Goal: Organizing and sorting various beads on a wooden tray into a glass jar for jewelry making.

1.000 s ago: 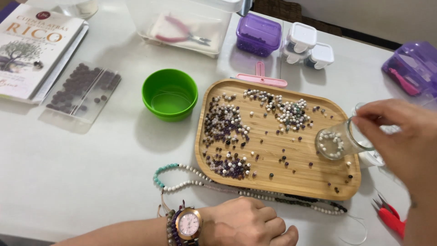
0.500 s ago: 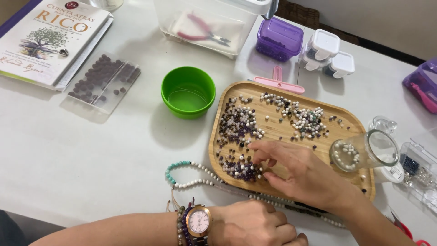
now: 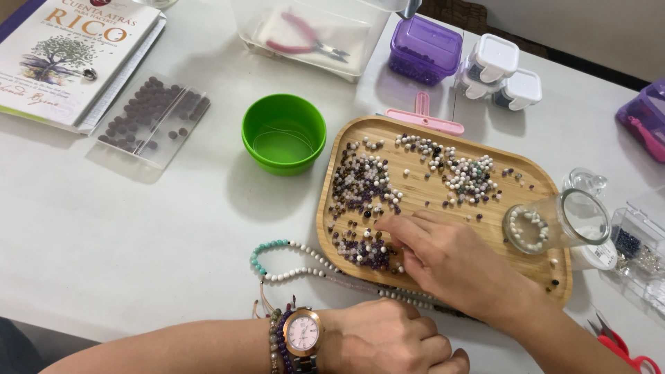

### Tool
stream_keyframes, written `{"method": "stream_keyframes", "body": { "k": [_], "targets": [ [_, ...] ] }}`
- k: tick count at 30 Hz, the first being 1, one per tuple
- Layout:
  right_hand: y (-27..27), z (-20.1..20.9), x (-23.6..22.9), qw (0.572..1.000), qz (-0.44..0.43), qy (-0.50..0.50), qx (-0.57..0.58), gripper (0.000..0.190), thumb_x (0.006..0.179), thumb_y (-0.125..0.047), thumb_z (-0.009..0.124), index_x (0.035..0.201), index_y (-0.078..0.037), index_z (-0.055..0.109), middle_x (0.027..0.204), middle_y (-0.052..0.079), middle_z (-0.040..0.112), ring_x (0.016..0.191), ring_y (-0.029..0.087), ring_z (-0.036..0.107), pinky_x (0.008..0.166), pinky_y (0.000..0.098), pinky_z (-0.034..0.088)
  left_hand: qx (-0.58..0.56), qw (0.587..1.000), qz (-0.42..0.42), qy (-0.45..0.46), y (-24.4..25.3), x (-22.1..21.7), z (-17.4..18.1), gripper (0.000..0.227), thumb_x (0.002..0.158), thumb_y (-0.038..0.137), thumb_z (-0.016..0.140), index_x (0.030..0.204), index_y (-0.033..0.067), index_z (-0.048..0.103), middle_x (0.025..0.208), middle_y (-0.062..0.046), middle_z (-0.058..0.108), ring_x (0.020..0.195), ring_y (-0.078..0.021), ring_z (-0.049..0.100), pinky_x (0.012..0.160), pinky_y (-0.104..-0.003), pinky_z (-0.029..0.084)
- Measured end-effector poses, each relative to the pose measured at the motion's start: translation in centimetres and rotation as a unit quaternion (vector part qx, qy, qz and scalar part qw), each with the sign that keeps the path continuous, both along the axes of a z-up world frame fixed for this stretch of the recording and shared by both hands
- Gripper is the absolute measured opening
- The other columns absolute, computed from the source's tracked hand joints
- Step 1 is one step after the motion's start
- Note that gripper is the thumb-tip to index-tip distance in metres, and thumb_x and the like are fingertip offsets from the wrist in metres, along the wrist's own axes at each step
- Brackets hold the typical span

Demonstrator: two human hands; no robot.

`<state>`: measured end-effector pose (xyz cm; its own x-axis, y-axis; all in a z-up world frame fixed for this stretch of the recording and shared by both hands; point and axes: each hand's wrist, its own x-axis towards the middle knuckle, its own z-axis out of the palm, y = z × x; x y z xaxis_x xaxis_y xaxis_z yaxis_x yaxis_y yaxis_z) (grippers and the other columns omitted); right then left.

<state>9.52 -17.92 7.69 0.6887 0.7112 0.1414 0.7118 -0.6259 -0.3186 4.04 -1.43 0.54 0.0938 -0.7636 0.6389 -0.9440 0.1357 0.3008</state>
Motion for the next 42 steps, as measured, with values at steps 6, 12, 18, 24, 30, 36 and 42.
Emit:
{"method": "stream_keyframes", "body": {
  "k": [6,12,18,24,30,36,42],
  "targets": [
    [0.0,0.1,-0.1,0.998,-0.018,-0.003,-0.064,0.043,0.079,0.001,0.062,0.121,-0.010,0.060,0.087,0.010,0.071,0.083,0.030,0.068,0.075,0.0415,0.054,0.013,1.000,-0.002,0.024,-0.2,-0.4,0.0,0.006,0.106,0.005,0.053,0.111,0.0020,0.055,0.079,-0.012,0.058,0.067,-0.0340,0.059,0.055,-0.049,0.044],
    [-8.9,1.2,1.0,0.975,-0.204,-0.046,0.079,0.040,0.080,-0.001,0.073,0.119,-0.006,0.074,0.101,0.003,0.078,0.080,0.011,0.071,0.084,0.0267,0.056,-0.014,0.999,0.026,-0.021,0.0,-0.4,0.1,0.003,0.102,0.001,0.057,0.099,0.0027,0.055,0.078,-0.011,0.061,0.068,-0.0338,0.061,0.052,-0.048,0.044],
    [-20.4,2.5,-1.3,0.907,-0.396,-0.006,0.144,0.063,0.097,-0.001,0.069,0.155,0.004,0.045,0.107,0.014,0.057,0.083,0.024,0.054,0.080,0.0311,0.044,-0.032,0.999,0.005,-0.038,0.5,0.0,1.1,0.011,0.107,0.002,0.056,0.096,0.0046,0.054,0.077,-0.007,0.058,0.064,-0.0278,0.057,0.053,-0.040,0.042],
    [-13.0,7.9,-3.3,0.894,-0.434,0.021,0.107,0.052,0.078,0.012,0.075,0.126,-0.007,0.065,0.087,0.009,0.070,0.075,0.017,0.065,0.069,0.0277,0.054,0.009,0.998,-0.006,-0.059,0.4,0.5,1.9,0.012,0.107,0.007,0.051,0.103,-0.0017,0.058,0.074,-0.008,0.054,0.057,-0.0286,0.053,0.052,-0.041,0.041],
    [-11.6,8.3,-3.8,0.931,-0.359,-0.054,0.041,0.053,0.079,0.004,0.081,0.128,-0.008,0.066,0.102,0.006,0.073,0.078,0.013,0.069,0.073,0.0273,0.058,0.002,0.998,0.007,-0.057,0.2,0.4,2.1,0.014,0.106,0.002,0.049,0.104,-0.0055,0.060,0.071,-0.008,0.054,0.056,-0.0275,0.052,0.054,-0.040,0.044],
    [-3.3,3.5,-4.5,0.990,-0.097,-0.071,0.068,0.018,0.085,-0.009,0.074,0.102,-0.015,0.070,0.097,-0.005,0.078,0.088,0.009,0.075,0.081,0.0245,0.057,-0.007,0.999,0.023,-0.046,-0.2,-0.4,0.6,0.004,0.102,0.002,0.058,0.100,-0.0005,0.061,0.072,-0.009,0.059,0.062,-0.0309,0.059,0.053,-0.043,0.045],
    [-0.6,1.0,-2.5,1.000,0.015,0.012,0.018,0.028,0.090,-0.008,0.069,0.118,-0.009,0.062,0.095,0.005,0.074,0.083,0.019,0.074,0.074,0.0320,0.060,-0.037,0.998,0.023,-0.033,-0.2,-0.4,0.5,0.010,0.096,-0.001,0.063,0.089,-0.0016,0.056,0.071,-0.015,0.060,0.060,-0.0370,0.058,0.053,-0.049,0.044]
  ]
}}
